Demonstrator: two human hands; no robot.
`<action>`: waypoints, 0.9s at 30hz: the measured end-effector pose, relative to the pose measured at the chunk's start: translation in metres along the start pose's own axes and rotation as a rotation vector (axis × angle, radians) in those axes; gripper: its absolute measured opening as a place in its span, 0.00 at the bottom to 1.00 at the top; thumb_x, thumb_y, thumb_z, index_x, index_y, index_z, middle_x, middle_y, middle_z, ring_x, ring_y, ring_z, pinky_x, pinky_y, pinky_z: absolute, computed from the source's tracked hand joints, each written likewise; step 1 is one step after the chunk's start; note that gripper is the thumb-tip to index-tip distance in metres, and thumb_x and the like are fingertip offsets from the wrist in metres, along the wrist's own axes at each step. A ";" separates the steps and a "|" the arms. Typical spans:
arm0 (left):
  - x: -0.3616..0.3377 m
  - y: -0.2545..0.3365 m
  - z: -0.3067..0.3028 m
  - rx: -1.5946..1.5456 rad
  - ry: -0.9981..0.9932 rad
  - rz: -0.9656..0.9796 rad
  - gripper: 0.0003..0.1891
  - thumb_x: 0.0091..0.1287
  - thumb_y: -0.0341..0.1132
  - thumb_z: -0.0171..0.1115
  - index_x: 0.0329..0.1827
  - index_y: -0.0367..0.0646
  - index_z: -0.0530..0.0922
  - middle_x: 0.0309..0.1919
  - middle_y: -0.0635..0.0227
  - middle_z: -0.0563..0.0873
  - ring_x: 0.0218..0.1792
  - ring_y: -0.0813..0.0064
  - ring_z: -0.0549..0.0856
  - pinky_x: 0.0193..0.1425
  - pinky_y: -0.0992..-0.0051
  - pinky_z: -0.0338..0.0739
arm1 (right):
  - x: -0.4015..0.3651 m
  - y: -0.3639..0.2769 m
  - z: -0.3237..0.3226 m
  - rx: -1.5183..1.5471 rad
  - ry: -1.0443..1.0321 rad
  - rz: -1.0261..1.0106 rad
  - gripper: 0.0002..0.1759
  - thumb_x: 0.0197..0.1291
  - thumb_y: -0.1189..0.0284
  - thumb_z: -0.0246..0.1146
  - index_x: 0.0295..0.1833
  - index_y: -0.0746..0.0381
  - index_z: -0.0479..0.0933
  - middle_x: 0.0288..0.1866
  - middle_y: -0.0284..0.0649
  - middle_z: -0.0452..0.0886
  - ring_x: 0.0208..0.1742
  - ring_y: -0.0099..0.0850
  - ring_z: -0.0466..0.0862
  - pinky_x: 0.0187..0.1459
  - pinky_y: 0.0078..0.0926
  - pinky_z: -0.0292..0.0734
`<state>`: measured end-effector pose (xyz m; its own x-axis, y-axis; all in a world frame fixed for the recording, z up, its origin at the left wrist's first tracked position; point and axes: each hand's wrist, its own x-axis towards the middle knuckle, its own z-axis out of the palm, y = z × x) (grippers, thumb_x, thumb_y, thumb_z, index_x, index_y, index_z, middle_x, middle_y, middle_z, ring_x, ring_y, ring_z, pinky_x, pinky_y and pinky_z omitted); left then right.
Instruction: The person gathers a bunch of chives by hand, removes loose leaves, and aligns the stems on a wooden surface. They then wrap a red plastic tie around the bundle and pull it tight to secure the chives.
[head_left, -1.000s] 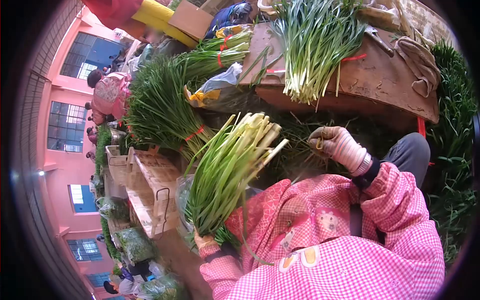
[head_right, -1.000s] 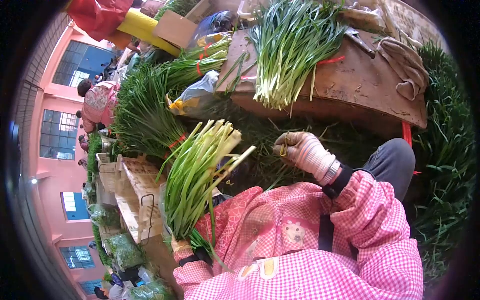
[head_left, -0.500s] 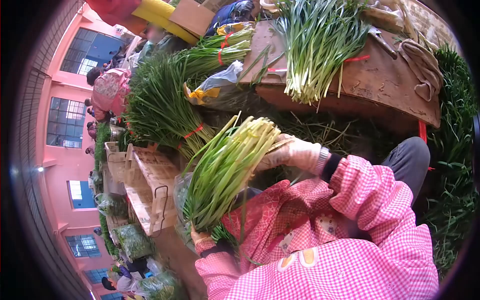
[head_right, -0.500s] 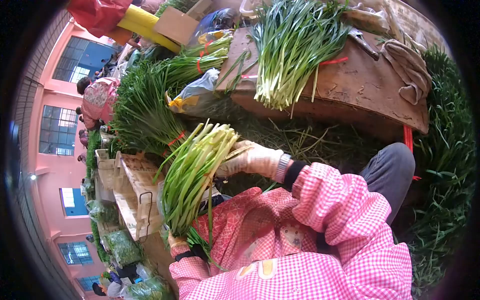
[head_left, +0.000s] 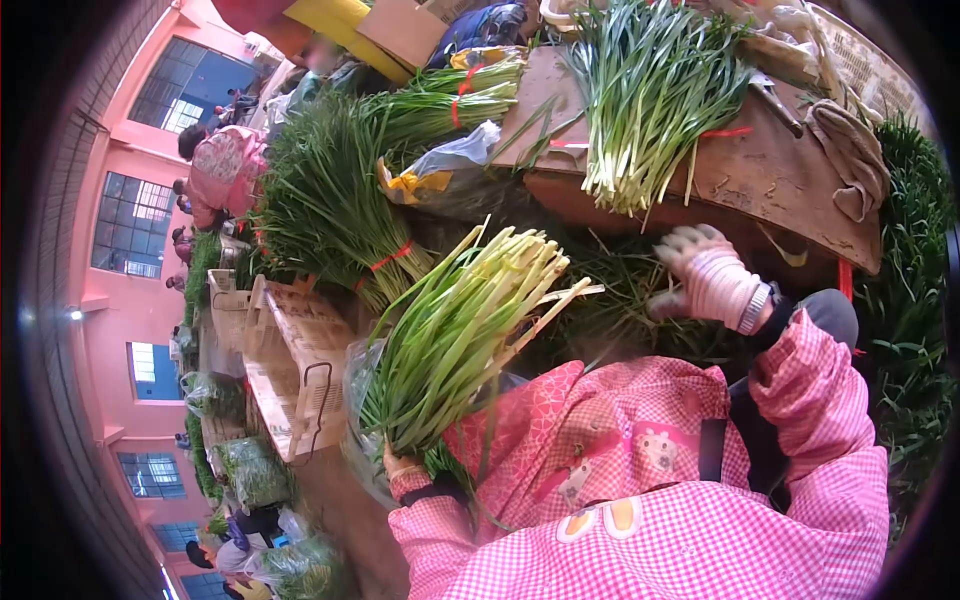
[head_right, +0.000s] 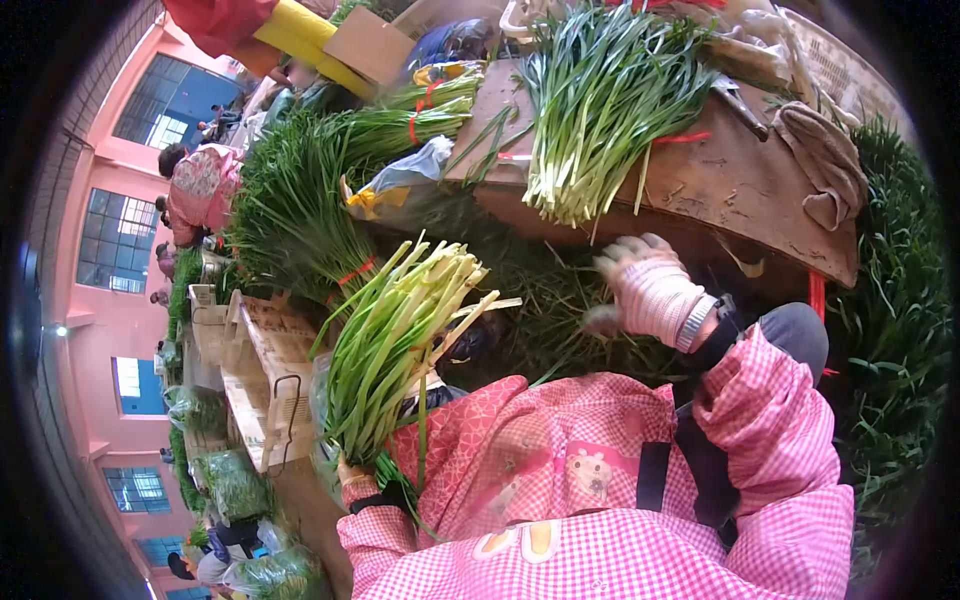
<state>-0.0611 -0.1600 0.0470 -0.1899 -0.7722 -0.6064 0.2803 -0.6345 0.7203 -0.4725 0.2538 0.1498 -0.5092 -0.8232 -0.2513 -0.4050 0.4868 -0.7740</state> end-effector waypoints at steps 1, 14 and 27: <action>0.000 0.001 -0.002 -0.011 -0.032 -0.008 0.24 0.70 0.47 0.42 0.62 0.43 0.71 0.61 0.60 0.74 0.61 0.54 0.71 0.66 0.51 0.63 | 0.001 -0.008 0.004 0.324 0.132 -0.058 0.28 0.57 0.52 0.61 0.51 0.66 0.76 0.46 0.43 0.81 0.45 0.34 0.80 0.48 0.29 0.74; 0.013 0.001 -0.013 -0.028 0.027 0.081 0.23 0.69 0.49 0.47 0.59 0.43 0.74 0.59 0.61 0.76 0.60 0.56 0.73 0.66 0.54 0.64 | -0.010 -0.043 0.021 0.477 0.072 -0.502 0.09 0.58 0.73 0.63 0.42 0.66 0.80 0.31 0.35 0.82 0.29 0.21 0.79 0.34 0.20 0.76; 0.027 0.002 -0.023 0.083 -0.092 0.165 0.22 0.68 0.47 0.52 0.58 0.42 0.75 0.58 0.61 0.77 0.59 0.59 0.74 0.65 0.57 0.65 | -0.022 -0.073 -0.007 -0.477 0.472 -0.430 0.23 0.53 0.55 0.62 0.48 0.60 0.76 0.45 0.44 0.80 0.51 0.42 0.78 0.52 0.39 0.72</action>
<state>-0.0442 -0.1814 0.0238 -0.2340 -0.8634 -0.4469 0.2373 -0.4965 0.8350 -0.4371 0.2380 0.2163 -0.4593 -0.8083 0.3682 -0.8659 0.3151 -0.3884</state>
